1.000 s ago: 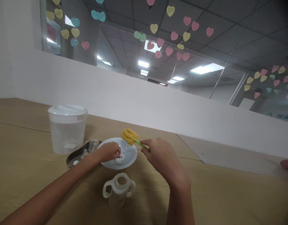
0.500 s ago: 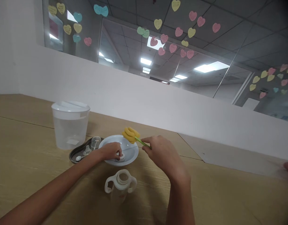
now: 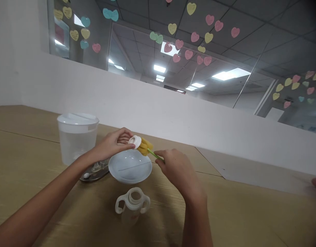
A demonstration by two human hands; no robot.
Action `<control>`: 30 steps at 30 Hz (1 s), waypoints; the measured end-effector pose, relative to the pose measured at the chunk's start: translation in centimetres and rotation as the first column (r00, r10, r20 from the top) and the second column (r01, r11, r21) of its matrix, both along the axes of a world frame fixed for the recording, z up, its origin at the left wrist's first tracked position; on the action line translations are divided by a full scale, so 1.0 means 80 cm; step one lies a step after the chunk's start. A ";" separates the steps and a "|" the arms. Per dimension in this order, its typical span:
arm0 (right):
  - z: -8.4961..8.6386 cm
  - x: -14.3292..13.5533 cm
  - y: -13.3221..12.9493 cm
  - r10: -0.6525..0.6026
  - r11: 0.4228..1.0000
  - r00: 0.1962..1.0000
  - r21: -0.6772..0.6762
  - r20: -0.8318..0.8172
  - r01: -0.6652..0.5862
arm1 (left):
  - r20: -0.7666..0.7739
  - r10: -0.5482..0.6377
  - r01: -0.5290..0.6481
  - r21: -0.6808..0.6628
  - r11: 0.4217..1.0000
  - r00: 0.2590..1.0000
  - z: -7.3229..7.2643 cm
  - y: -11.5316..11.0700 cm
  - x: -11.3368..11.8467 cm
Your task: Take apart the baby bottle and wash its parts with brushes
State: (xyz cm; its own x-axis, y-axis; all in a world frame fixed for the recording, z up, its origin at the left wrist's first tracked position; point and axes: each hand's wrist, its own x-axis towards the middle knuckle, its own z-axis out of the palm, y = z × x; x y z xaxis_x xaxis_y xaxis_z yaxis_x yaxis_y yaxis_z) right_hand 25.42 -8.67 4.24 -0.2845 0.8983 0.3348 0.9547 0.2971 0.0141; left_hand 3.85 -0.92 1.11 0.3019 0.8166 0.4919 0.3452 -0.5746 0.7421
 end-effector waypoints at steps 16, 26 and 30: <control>-0.005 -0.017 0.004 0.043 0.993 0.977 0.097 0.210 -0.065 | -0.268 0.325 -0.179 0.453 0.873 0.907 0.006 -0.026 0.021; -0.004 -0.009 0.005 0.043 0.997 0.990 0.063 0.131 -0.052 | 0.120 0.098 -0.098 -0.006 0.995 0.988 -0.011 0.013 -0.005; -0.001 -0.002 0.004 0.078 0.994 0.993 0.069 0.093 -0.084 | 0.197 -0.014 0.036 -0.108 0.993 0.980 -0.015 0.020 -0.018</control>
